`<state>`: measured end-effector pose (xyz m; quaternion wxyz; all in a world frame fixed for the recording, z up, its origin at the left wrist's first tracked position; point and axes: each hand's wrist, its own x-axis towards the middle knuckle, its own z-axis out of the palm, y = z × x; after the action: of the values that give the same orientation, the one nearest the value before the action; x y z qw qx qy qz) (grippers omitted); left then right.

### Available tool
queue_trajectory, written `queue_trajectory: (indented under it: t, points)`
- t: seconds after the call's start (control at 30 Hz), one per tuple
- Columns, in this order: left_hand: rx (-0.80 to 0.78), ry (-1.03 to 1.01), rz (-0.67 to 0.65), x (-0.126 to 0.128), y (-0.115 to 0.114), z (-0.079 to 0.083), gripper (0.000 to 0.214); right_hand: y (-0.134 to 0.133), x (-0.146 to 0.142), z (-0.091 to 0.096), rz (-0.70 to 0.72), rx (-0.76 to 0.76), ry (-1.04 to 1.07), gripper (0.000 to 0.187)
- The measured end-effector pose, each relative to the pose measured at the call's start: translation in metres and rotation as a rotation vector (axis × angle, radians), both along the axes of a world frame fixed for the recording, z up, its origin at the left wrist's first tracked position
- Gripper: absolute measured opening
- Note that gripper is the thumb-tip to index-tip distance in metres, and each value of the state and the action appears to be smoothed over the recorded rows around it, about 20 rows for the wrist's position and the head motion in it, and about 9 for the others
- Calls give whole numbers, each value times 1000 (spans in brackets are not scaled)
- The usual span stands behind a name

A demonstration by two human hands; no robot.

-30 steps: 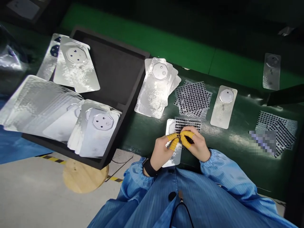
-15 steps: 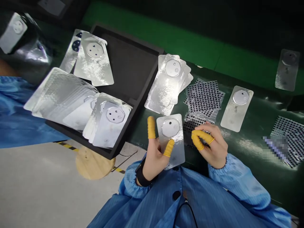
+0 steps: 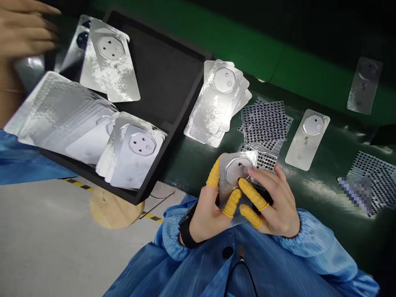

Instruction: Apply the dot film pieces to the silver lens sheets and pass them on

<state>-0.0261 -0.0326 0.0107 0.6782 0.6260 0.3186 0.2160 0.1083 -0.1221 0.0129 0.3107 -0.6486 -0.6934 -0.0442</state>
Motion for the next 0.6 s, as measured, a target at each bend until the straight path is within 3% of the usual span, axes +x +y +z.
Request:
queue_trajectory:
  t: [0.3, 0.47, 0.6]
  points:
    - [165, 103, -34, -4, -1, -1, 68, -1, -7, -3, -83, -26, 2, 25]
    - [167, 186, 3, -2, -5, -1, 71, -2, -22, -13, -91, -97, 148, 35]
    - [94, 147, 29, -1, -3, -7, 75, -3, -19, -22, -34, -62, 345, 43]
